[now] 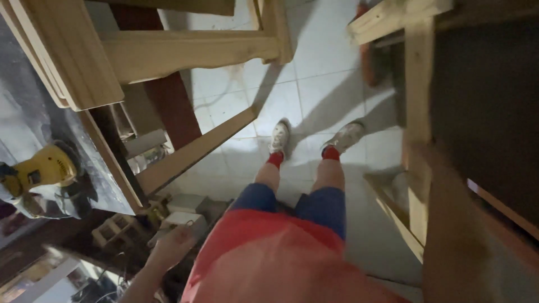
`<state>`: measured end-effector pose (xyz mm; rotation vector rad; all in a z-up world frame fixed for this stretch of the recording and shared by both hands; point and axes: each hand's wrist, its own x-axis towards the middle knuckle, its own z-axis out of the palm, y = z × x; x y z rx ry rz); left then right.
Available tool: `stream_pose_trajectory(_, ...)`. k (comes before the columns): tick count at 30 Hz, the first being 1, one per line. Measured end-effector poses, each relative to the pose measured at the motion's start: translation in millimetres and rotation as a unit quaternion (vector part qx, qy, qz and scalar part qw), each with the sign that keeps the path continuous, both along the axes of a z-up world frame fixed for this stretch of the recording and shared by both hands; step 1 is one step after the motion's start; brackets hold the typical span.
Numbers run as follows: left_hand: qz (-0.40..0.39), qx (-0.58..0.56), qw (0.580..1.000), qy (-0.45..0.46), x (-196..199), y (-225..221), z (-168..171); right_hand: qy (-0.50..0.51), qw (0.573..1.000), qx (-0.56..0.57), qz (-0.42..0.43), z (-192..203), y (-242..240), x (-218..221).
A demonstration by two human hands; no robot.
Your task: Sanding multiple wooden frame components using a handheld orbital sander in a workshop.
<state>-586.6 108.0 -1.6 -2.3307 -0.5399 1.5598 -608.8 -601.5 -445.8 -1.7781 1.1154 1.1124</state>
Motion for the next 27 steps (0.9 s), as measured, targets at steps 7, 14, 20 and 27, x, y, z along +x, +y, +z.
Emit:
stream_pose_trajectory(7,0.146,0.004,0.988,-0.047,-1.0,-38.4,5.2,-0.002,0.961,0.192,-0.196,-113.1,-19.1,-64.7)
stream_pose_trajectory(14,0.226,-0.054,0.966,-0.112,-55.3,6.8,-30.9,-0.073,0.963,0.261,-0.017,-163.1,-7.2,-85.1)
stream_pose_trajectory(20,0.235,-0.059,0.967,-0.075,-70.7,57.0,-51.3,0.01,0.989,0.112,-0.099,103.4,104.4,41.7)
stream_pose_trajectory(27,0.225,-0.228,0.941,-0.108,-19.9,71.1,-123.4,-0.152,0.982,0.099,-0.043,176.6,102.0,-68.4)
